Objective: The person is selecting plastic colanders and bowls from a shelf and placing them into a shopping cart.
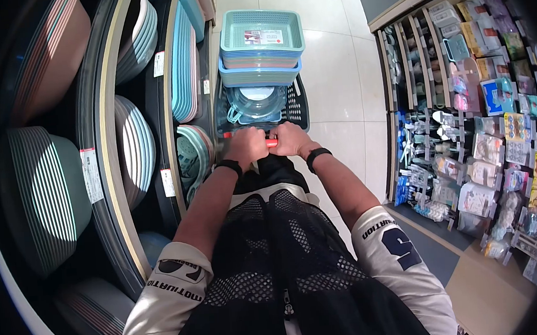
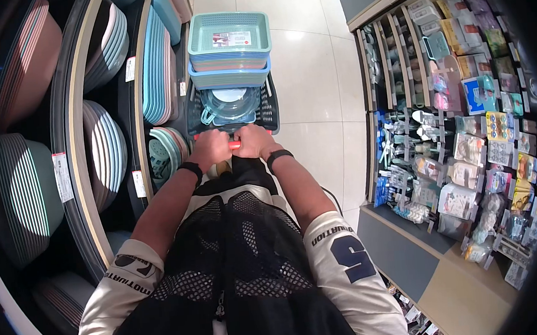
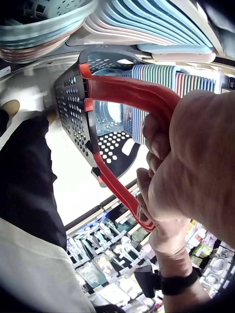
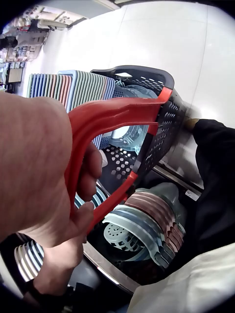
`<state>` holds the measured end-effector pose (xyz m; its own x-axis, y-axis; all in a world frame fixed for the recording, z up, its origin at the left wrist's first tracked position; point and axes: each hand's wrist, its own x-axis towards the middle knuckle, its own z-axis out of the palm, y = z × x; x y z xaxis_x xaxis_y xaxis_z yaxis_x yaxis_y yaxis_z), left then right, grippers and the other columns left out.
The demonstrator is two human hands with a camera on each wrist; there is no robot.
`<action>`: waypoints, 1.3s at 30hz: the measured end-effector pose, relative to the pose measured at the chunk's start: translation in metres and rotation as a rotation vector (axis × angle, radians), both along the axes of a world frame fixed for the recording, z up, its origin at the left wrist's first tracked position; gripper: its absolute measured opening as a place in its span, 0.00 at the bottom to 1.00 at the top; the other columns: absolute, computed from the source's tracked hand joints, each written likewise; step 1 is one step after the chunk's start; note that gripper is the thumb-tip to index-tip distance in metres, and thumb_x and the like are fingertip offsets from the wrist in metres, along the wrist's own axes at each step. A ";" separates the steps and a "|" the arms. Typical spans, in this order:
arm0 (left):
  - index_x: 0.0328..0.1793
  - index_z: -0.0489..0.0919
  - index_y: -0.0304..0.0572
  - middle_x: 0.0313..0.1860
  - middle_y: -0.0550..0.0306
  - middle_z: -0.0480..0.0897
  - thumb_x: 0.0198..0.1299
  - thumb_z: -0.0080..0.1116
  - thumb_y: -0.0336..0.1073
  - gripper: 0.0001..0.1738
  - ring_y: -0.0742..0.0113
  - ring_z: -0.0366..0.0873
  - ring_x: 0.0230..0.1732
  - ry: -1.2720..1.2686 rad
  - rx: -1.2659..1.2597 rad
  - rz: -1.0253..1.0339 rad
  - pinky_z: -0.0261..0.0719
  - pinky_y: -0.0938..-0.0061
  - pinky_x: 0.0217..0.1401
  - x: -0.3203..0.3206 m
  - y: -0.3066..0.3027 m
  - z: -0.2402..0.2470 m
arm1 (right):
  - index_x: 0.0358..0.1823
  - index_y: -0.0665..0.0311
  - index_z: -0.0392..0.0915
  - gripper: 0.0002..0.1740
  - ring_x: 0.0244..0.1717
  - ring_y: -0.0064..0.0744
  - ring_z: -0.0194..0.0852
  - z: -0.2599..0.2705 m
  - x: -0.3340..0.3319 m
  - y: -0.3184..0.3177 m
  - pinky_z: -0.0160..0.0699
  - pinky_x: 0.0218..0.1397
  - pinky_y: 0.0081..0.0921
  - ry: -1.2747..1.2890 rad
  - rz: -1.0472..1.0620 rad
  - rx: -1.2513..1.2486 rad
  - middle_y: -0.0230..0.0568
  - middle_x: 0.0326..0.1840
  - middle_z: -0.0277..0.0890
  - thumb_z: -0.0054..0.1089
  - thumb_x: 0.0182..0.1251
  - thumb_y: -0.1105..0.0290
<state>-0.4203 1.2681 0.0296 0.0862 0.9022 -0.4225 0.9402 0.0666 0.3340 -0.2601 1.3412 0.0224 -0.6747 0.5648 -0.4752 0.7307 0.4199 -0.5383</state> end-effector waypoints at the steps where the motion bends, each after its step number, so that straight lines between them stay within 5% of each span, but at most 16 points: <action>1: 0.35 0.90 0.40 0.33 0.41 0.89 0.51 0.59 0.38 0.13 0.44 0.89 0.39 0.001 0.024 0.001 0.87 0.53 0.46 -0.001 0.003 -0.005 | 0.35 0.57 0.89 0.19 0.44 0.55 0.86 0.000 -0.001 0.003 0.86 0.51 0.44 0.002 -0.004 0.001 0.51 0.38 0.87 0.70 0.44 0.54; 15: 0.31 0.88 0.42 0.33 0.41 0.88 0.48 0.61 0.42 0.13 0.46 0.89 0.37 0.006 0.214 -0.009 0.87 0.55 0.43 -0.026 0.054 -0.017 | 0.30 0.61 0.87 0.18 0.42 0.58 0.85 -0.001 -0.015 0.054 0.85 0.50 0.48 0.167 0.025 0.017 0.56 0.35 0.86 0.70 0.47 0.54; 30: 0.32 0.90 0.44 0.36 0.44 0.89 0.55 0.62 0.55 0.22 0.47 0.89 0.41 0.079 -0.049 -0.017 0.87 0.55 0.46 -0.029 0.086 0.004 | 0.39 0.56 0.88 0.18 0.45 0.57 0.85 0.012 -0.024 0.087 0.84 0.53 0.48 0.158 0.120 0.020 0.52 0.40 0.87 0.67 0.51 0.54; 33: 0.36 0.89 0.45 0.40 0.45 0.89 0.51 0.60 0.44 0.14 0.46 0.89 0.44 0.064 -0.110 -0.056 0.87 0.54 0.49 -0.032 0.091 0.007 | 0.40 0.56 0.87 0.19 0.45 0.57 0.85 0.011 -0.023 0.090 0.84 0.52 0.49 0.216 0.126 0.023 0.52 0.39 0.86 0.67 0.52 0.53; 39: 0.37 0.89 0.47 0.43 0.45 0.89 0.52 0.62 0.48 0.16 0.46 0.89 0.46 0.087 -0.117 0.003 0.87 0.53 0.50 -0.034 0.101 0.002 | 0.40 0.56 0.86 0.19 0.42 0.58 0.85 0.011 -0.025 0.098 0.84 0.49 0.50 0.195 0.145 0.050 0.51 0.36 0.86 0.67 0.54 0.51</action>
